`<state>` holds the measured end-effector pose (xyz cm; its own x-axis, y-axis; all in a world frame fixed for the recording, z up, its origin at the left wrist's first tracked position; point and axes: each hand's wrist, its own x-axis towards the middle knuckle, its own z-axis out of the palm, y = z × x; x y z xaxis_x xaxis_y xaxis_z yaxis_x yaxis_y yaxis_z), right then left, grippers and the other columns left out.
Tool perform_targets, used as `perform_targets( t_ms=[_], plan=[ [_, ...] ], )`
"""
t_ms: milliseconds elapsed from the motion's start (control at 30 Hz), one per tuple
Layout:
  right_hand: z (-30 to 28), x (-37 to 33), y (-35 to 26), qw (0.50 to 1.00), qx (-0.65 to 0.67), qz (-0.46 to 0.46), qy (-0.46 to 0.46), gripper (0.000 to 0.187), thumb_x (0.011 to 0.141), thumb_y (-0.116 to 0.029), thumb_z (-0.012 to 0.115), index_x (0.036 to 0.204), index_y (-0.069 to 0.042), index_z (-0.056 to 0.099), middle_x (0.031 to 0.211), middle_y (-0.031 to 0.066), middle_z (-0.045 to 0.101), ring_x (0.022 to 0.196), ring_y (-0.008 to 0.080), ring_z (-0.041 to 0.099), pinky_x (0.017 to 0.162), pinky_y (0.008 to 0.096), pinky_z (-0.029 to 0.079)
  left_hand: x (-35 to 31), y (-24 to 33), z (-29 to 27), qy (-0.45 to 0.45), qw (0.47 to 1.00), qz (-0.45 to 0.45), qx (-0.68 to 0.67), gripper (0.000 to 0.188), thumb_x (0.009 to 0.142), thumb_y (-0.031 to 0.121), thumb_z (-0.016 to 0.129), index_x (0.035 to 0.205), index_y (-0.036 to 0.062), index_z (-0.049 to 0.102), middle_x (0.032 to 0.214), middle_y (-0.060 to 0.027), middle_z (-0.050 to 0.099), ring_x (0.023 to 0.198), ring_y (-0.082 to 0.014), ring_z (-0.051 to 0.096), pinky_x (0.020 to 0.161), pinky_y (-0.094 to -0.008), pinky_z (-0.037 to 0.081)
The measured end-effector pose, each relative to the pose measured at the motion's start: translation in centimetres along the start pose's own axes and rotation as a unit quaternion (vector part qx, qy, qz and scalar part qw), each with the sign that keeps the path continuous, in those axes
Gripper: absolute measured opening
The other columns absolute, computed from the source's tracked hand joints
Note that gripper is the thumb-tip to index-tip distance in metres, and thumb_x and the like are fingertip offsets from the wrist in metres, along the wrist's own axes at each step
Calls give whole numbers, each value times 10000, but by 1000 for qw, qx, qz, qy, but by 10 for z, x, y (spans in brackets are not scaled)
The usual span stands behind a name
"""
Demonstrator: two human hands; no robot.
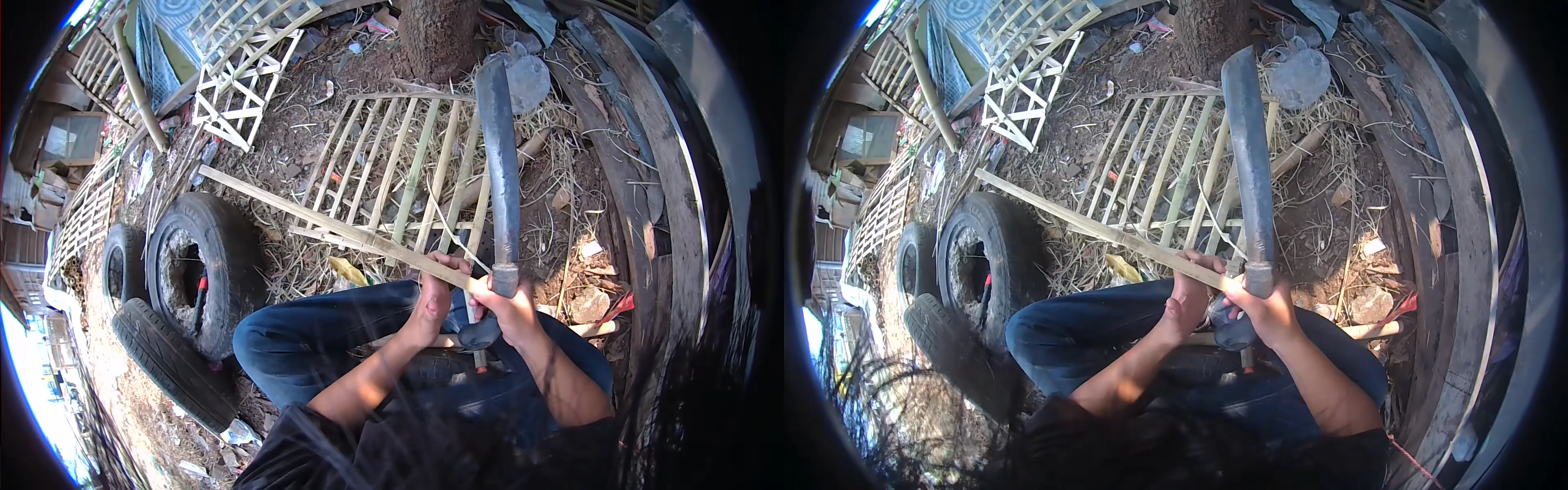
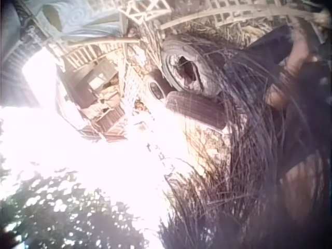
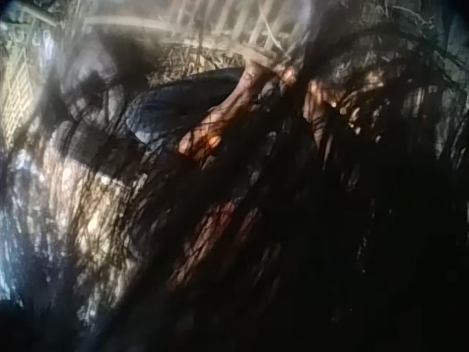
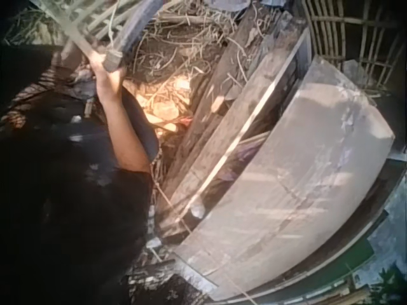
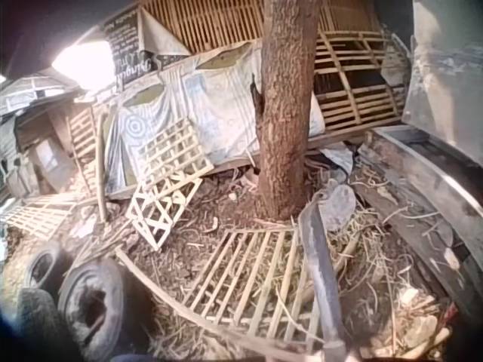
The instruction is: The person shaves thin strips of wood using a large blade and then hammers a wood slat into a lattice frame to assemble a bamboo-style gate.
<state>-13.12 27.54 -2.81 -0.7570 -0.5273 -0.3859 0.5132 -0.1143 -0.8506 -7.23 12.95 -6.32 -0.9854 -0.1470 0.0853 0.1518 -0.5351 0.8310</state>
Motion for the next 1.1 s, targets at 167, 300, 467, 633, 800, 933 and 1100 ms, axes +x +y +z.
perform_targets(
  t_ms=[167, 300, 467, 633, 800, 933, 1100],
  plan=[
    [-18, 3, -25, 996, -48, -56, 51, 89, 801, 3, 633, 863, 32, 577, 783, 119, 635, 671, 162, 638, 600, 298, 532, -21, 100, -38, -231, 859, -345, 300, 555, 910, 352, 651, 1297, 34, 410, 1079, -104, 577, 1060, -212, 554, 932, -350, 430],
    [-23, 4, -46, 990, -118, -75, 22, 117, 811, -6, 652, 891, 44, 582, 784, 112, 657, 682, 153, 650, 638, 288, 542, 1, 221, -61, -222, 880, -165, 387, 678, 764, 419, 787, 1190, -11, 481, 947, -94, 630, 941, -190, 612, 882, -336, 441],
    [-30, -2, -67, 986, -152, -67, 18, 149, 780, -34, 712, 852, 15, 591, 751, 98, 667, 683, 148, 661, 617, 269, 522, 83, 246, -129, -98, 824, -99, 550, 564, 956, 471, 512, 1253, -5, 465, 1060, -83, 581, 1029, -173, 561, 914, -332, 431],
    [-35, -6, -70, 988, -150, -43, 9, 173, 759, -36, 737, 840, -5, 587, 746, 93, 670, 679, 143, 660, 606, 268, 515, 92, 207, -168, -254, 633, -406, 608, 936, 868, 779, 235, 1437, 42, 339, 1056, -120, 688, 1198, -263, 526, 1049, -433, 353],
    [-46, -4, -86, 990, -107, -76, 46, 187, 755, 26, 716, 855, 10, 559, 767, 112, 655, 682, 170, 661, 626, 297, 543, 71, 191, -158, -401, 620, -636, 227, 1118, 775, 859, 223, 1496, 8, 146, 776, -78, 680, 961, -234, 636, 966, -405, 444],
    [-78, 2, -89, 988, -113, -85, 62, 253, 765, 31, 693, 987, 24, 570, 904, 135, 670, 765, 172, 672, 659, 295, 556, 55, 187, -122, -468, 578, -651, 153, 1005, 772, 840, 405, 1360, 24, 395, 621, 28, 413, 601, -109, 501, 649, -307, 473],
    [-87, 12, -87, 943, -217, -170, 189, 288, 808, -8, 678, 1081, 30, 591, 1034, 141, 680, 902, 166, 665, 744, 282, 548, 47, 195, -85, -345, 684, -545, 339, 654, 777, 689, 632, 955, 81, 469, 678, 38, 440, 592, -65, 457, 500, -217, 375]
  ],
)
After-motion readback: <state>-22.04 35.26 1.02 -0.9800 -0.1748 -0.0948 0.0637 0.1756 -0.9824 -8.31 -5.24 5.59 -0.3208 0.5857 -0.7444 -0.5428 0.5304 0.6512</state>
